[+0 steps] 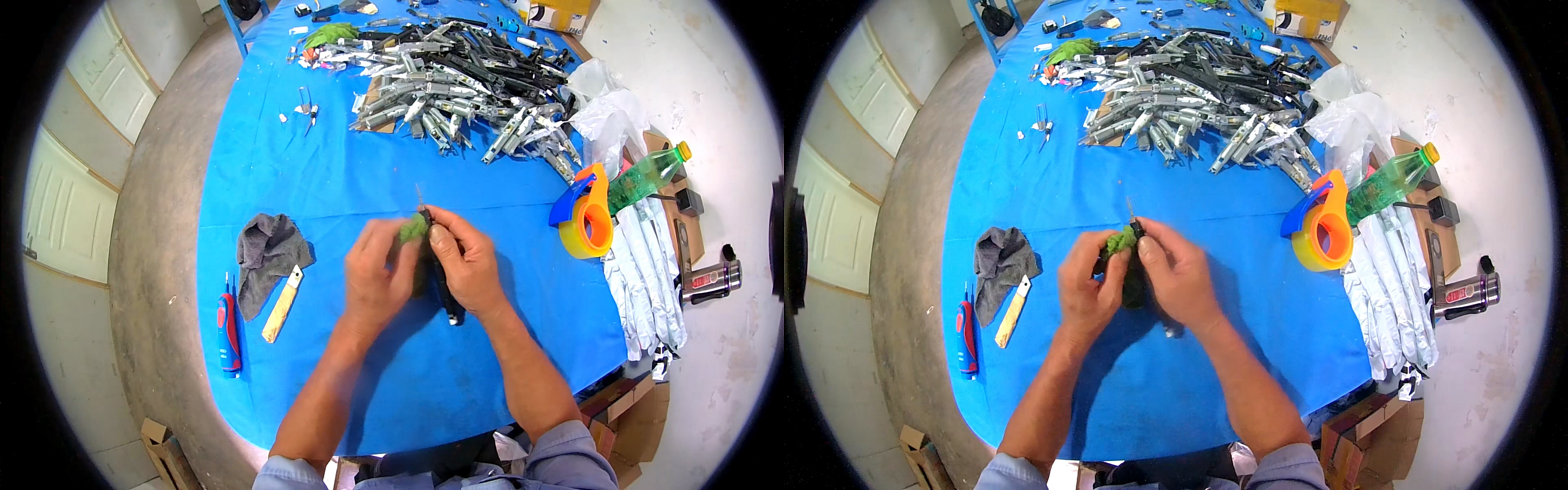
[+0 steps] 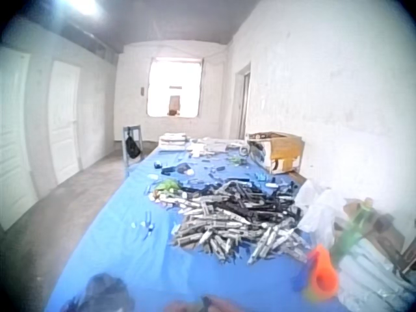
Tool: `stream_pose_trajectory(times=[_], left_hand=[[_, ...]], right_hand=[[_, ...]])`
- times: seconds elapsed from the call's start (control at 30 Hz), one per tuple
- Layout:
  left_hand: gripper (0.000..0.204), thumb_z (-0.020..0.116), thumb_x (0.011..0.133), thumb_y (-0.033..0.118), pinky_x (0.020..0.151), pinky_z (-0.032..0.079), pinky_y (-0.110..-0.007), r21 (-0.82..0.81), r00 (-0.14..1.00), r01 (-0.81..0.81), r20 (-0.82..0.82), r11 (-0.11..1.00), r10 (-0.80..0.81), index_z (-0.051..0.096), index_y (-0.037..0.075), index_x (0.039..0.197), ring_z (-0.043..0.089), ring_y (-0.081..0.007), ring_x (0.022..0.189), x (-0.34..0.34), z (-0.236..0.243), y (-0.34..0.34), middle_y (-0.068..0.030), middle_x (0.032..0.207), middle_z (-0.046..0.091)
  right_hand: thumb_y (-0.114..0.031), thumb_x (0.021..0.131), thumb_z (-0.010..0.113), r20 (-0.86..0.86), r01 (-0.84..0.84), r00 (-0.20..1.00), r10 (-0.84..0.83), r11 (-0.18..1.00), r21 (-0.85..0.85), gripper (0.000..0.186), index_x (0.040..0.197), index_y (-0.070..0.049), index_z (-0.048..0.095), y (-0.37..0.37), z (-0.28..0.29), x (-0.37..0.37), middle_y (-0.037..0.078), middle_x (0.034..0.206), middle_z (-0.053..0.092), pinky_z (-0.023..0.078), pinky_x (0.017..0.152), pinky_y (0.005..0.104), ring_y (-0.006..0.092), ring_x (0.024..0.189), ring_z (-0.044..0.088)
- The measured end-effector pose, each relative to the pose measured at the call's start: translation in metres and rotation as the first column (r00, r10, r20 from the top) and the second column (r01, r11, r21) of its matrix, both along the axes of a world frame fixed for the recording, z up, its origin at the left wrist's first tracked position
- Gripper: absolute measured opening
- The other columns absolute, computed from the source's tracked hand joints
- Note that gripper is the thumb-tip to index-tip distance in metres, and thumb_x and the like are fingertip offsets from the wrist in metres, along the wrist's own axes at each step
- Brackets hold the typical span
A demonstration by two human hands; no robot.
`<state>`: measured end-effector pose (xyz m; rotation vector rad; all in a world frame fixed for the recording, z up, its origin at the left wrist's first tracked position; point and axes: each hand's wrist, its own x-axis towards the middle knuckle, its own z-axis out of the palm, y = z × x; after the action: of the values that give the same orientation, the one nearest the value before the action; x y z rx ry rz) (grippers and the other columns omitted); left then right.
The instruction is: The person cleans a narrow electronic component by hand using a green cloth, wiping along its length and around the connector.
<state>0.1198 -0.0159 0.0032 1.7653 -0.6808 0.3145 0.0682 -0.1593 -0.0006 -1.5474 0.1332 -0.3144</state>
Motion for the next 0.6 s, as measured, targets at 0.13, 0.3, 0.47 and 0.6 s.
stream_pose_trajectory(times=[0.13,0.3,0.47,0.6], left_hand=[[0.016,0.067,0.094,0.005,0.07,0.051,-0.033,-0.02,0.998,-0.055,-0.023,0.998,0.054,0.067,-0.002,0.108,0.067,-0.0249,0.079,0.008,-0.003,0.005,-0.0142,0.091,0.068],[0.016,0.067,0.094,0.005,0.07,0.051,-0.034,0.018,0.998,-0.058,-0.013,0.998,0.059,0.067,-0.001,0.108,0.067,-0.0248,0.079,0.009,0.0,0.01,-0.0137,0.091,0.068],[0.016,0.068,0.092,0.0,0.069,0.052,-0.035,0.042,0.998,-0.027,0.051,0.999,0.025,0.067,0.0,0.109,0.067,-0.0261,0.08,0.006,0.005,0.005,-0.0137,0.094,0.068],[0.019,0.068,0.091,-0.002,0.068,0.053,-0.037,0.108,0.996,-0.025,0.084,0.994,0.016,0.067,0.001,0.11,0.068,-0.0292,0.081,0.004,0.001,0.005,-0.0147,0.095,0.067]], right_hand=[[-0.011,0.096,0.064,-0.047,-0.046,0.998,0.041,0.992,-0.115,0.043,0.137,0.0,0.06,0.005,0.006,-0.005,0.008,0.107,0.069,0.052,0.084,0.0281,0.011,0.094,0.062],[-0.008,0.093,0.066,-0.034,-0.048,0.998,0.043,0.989,-0.143,0.045,0.137,0.0,0.06,0.01,0.01,-0.005,0.01,0.108,0.068,0.052,0.082,0.0297,0.0133,0.091,0.063],[-0.005,0.09,0.066,0.096,0.033,0.995,-0.002,0.947,-0.32,0.045,0.135,0.0,0.061,0.006,-0.001,0.0,0.014,0.106,0.067,0.053,0.079,0.0329,0.0215,0.088,0.065],[-0.004,0.087,0.066,-0.036,-0.021,0.999,0.007,0.913,-0.406,0.046,0.133,-0.002,0.063,0.006,0.01,-0.002,0.015,0.099,0.065,0.052,0.076,0.0366,0.027,0.085,0.064]])
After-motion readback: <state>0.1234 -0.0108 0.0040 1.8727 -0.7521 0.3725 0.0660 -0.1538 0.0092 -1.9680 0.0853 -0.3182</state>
